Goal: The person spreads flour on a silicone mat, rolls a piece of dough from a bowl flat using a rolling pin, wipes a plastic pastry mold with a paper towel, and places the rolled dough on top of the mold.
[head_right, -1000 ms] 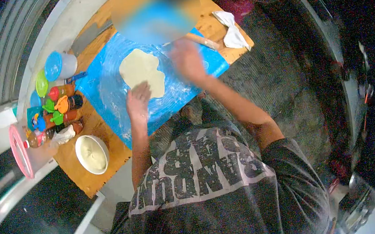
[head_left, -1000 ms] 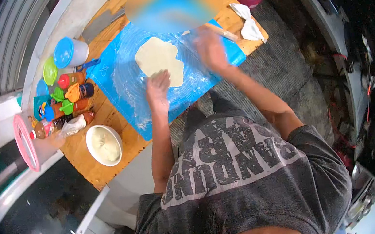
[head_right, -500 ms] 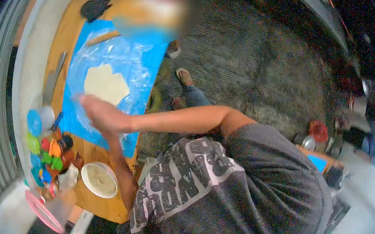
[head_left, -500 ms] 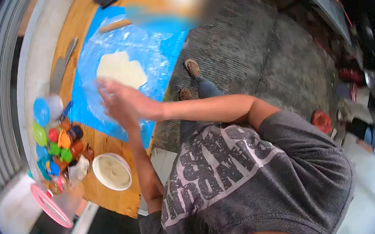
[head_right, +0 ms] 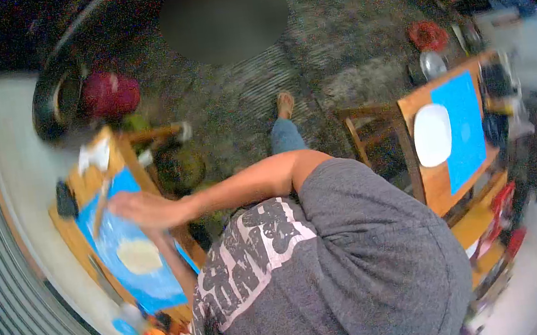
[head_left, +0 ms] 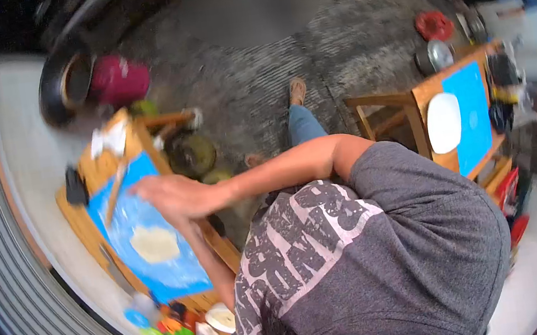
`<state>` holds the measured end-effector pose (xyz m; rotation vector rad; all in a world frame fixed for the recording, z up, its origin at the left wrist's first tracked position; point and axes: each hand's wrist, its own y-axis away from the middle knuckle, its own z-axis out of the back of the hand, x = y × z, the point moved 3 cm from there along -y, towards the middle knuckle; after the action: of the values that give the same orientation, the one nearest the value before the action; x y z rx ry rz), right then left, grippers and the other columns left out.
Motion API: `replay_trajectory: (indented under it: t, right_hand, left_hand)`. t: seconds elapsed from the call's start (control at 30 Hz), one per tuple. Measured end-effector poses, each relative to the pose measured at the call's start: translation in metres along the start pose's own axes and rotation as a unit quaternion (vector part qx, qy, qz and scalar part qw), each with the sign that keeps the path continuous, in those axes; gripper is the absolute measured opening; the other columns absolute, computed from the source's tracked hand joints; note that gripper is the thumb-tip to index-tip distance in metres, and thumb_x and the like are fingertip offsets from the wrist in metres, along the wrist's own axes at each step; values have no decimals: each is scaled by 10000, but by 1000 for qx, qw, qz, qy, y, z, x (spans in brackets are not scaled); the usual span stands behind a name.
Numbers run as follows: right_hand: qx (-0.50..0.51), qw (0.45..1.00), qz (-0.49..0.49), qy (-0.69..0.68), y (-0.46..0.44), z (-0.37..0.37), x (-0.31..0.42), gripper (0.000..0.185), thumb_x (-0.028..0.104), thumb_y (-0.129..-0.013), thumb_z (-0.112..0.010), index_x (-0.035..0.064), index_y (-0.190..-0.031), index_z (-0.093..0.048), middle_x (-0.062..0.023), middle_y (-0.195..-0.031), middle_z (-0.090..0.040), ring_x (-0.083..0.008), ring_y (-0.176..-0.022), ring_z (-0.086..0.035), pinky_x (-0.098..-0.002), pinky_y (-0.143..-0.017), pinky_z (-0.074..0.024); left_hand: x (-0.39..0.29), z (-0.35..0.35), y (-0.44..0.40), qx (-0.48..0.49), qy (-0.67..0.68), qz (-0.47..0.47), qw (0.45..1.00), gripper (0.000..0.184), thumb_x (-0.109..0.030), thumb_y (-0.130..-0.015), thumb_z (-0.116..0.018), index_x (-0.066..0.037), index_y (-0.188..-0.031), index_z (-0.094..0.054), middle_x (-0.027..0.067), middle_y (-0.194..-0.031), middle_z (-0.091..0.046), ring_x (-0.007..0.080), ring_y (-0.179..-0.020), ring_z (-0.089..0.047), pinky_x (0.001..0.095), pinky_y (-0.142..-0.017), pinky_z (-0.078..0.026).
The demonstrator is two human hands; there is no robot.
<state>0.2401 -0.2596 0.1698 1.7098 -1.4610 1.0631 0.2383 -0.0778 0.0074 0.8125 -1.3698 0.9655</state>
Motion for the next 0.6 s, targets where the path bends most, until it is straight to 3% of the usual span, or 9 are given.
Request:
replay_trajectory:
  t: [0.07, 0.13, 0.17, 0.23, 0.33, 0.4, 0.5, 0.57, 0.6]
  right_hand:
    - [-70, 814, 397, 418, 7, 57, 9, 467, 417, -949, -468, 131, -1311, -538, -166, -1303, -556, -290, -1262, -499, -443, -1082, -368]
    - [-80, 806, 304, 501, -21, -38, -40, 510, 459, -928, -486, 133, -1318, -533, -183, -1313, -546, -306, -1267, -493, -468, -1071, -374]
    - [-101, 798, 273, 528, -19, 5, -16, 532, 480, -918, -494, 134, -1322, -530, -192, -1318, -541, -313, -1270, -489, -481, -1065, -378]
    - [-170, 881, -308, 317, -17, 114, -51, 699, 609, -954, -335, 35, -1316, -503, -260, -1228, -600, -345, -1133, -604, -503, -971, -460]
    - [-408, 908, -94, 9, 16, 100, -37, 751, 619, -976, -263, -28, -1231, -546, -230, -1080, -665, -301, -956, -673, -452, -842, -529]
    - [-435, 898, -4, -69, 44, 82, 6, 699, 586, -986, -306, -28, -1188, -572, -205, -1062, -666, -280, -933, -670, -416, -827, -539]
    - [-456, 863, 127, -174, 109, 51, 71, 627, 537, -1002, -371, -28, -1124, -612, -168, -1035, -667, -248, -898, -666, -362, -805, -553]
    - [-426, 885, 55, -180, 180, 56, 121, 372, 300, -995, -535, 30, -1251, -519, -70, -968, -625, -102, -787, -596, -304, -700, -529]
    - [-470, 862, 13, -187, 106, 92, 53, 360, 260, -990, -550, 27, -1261, -508, -58, -910, -617, -83, -709, -574, -276, -625, -519]
  left_hand:
    - [4, 70, -71, -181, -354, 12, 917, 584, -435, -1003, -327, -27, -1415, -395, 148, -1528, -341, 310, -1423, -284, 470, -1179, -174]
    - [142, -3, -83, -285, -864, 81, 408, 586, -420, -1016, -316, -24, -1445, -353, 135, -1528, -345, 284, -1411, -312, 435, -1184, -196]
    - [187, 38, -117, -209, -866, 141, 432, 588, -408, -1009, -320, -24, -1453, -347, 148, -1529, -339, 295, -1410, -312, 434, -1182, -201]
    - [239, 80, -122, -89, -825, 247, 500, 595, -383, -995, -328, -23, -1468, -337, 176, -1530, -326, 316, -1407, -313, 432, -1178, -211]
    - [224, 174, -103, 194, -942, 133, -239, 668, -444, -960, -368, 0, -1457, -340, 237, -1486, -373, 369, -1349, -410, 477, -1129, -311]
    - [205, 202, -88, 457, -822, 268, -210, 641, -473, -972, -403, -6, -1411, -399, 225, -1428, -445, 346, -1305, -462, 520, -1113, -297]
    - [192, 224, -81, 383, -753, 286, -451, 578, -419, -993, -340, 23, -1338, -478, 231, -1321, -551, 316, -1316, -442, 505, -1147, -192]
    - [141, 190, -115, 170, -768, 326, -524, 457, -347, -996, -430, 42, -1126, -631, 221, -1013, -678, 369, -979, -644, 452, -994, -424]
    - [30, 89, -169, -89, -835, 332, -429, 387, -259, -966, -485, 48, -863, -696, 195, -748, -676, 376, -730, -655, 436, -745, -511]
